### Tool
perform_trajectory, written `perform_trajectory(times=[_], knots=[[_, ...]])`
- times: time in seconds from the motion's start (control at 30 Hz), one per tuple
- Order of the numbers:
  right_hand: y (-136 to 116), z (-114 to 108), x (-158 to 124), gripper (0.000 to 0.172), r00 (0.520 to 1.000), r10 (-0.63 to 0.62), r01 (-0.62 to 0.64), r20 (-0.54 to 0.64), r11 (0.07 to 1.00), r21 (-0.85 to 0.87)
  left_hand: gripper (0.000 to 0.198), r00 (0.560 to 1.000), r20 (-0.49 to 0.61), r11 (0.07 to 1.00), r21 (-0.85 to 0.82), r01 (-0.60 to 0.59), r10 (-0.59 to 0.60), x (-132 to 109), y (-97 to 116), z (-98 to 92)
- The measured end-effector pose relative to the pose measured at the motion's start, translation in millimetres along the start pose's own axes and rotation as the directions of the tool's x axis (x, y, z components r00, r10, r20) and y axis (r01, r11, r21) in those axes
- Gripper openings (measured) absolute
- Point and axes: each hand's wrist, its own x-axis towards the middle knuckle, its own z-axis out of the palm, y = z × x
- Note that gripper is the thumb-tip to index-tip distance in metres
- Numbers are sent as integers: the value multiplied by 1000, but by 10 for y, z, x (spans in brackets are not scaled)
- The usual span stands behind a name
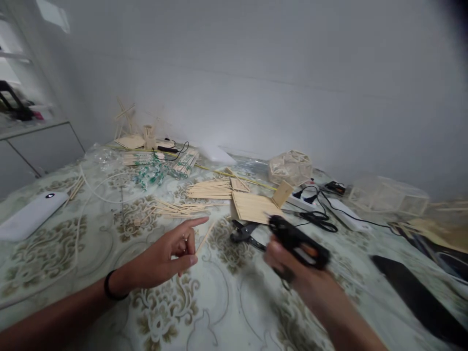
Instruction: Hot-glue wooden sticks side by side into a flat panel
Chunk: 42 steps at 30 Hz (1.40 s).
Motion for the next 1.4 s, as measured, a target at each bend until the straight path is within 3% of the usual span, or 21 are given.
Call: perform_trajectory(times=[0.13,0.27,0.47,0.73,0.9,1.07,1.4], knots=[[-354,588,37,54,977,24,-46,212,994,102,69,997,61,998,27,48,-50,-3,-83,82],[-360,787,35,45,985,23,-58,172,977,203,69,987,113,992,77,101,-110,-5,-181,175],[-126,814,25,38,982,62,-112,176,952,286,74,977,141,974,183,135,-162,8,-204,229],[-199,825,-51,30,990,61,-104,128,927,361,73,982,182,937,349,-14,-53,26,-150,177],[-126,930,-79,33,989,46,-100,142,910,401,85,977,207,885,443,-143,55,46,-221,131],[-26,1021,-47,36,992,41,-92,122,890,447,83,961,241,841,486,-238,133,55,-217,95],[91,1091,24,31,996,40,-72,78,882,466,83,948,245,798,520,-304,202,89,-219,41]])
